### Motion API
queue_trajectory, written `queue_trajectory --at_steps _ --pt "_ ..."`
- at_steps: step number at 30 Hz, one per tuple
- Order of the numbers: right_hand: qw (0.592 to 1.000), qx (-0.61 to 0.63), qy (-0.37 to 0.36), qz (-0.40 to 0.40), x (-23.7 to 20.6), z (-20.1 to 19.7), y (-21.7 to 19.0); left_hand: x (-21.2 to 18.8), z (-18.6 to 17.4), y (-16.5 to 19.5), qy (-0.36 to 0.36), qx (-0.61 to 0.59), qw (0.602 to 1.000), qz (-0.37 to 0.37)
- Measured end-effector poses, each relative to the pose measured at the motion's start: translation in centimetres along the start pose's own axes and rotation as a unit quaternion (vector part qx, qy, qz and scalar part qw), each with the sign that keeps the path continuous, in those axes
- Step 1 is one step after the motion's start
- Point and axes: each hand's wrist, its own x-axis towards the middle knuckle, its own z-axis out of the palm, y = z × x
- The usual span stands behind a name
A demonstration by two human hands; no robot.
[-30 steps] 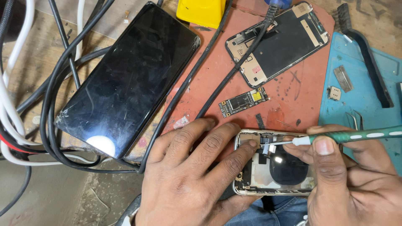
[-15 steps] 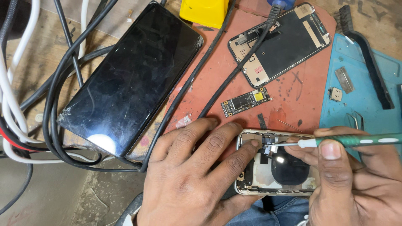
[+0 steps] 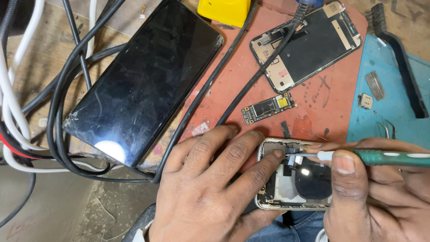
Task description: The person uses tweezers and a screwdriver to remove and reposition small internal components inside a disassembled smartphone chassis. They handle a camera module and ribbon cables, then use a screwdriver to adjust parts near the charging port area.
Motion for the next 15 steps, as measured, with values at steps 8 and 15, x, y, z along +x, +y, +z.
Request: queue_trajectory --at_steps 8,15 --pt "0.997 0.027 0.045 -0.061 0.0 0.8 -0.9 -0.2 0.2 -0.2 -0.012 -0.002 1.000 -0.005" --pt "0.999 0.009 0.042 0.002 0.4 0.6 -1.6 0.0 0.0 0.0 -0.007 -0.001 1.000 -0.009"
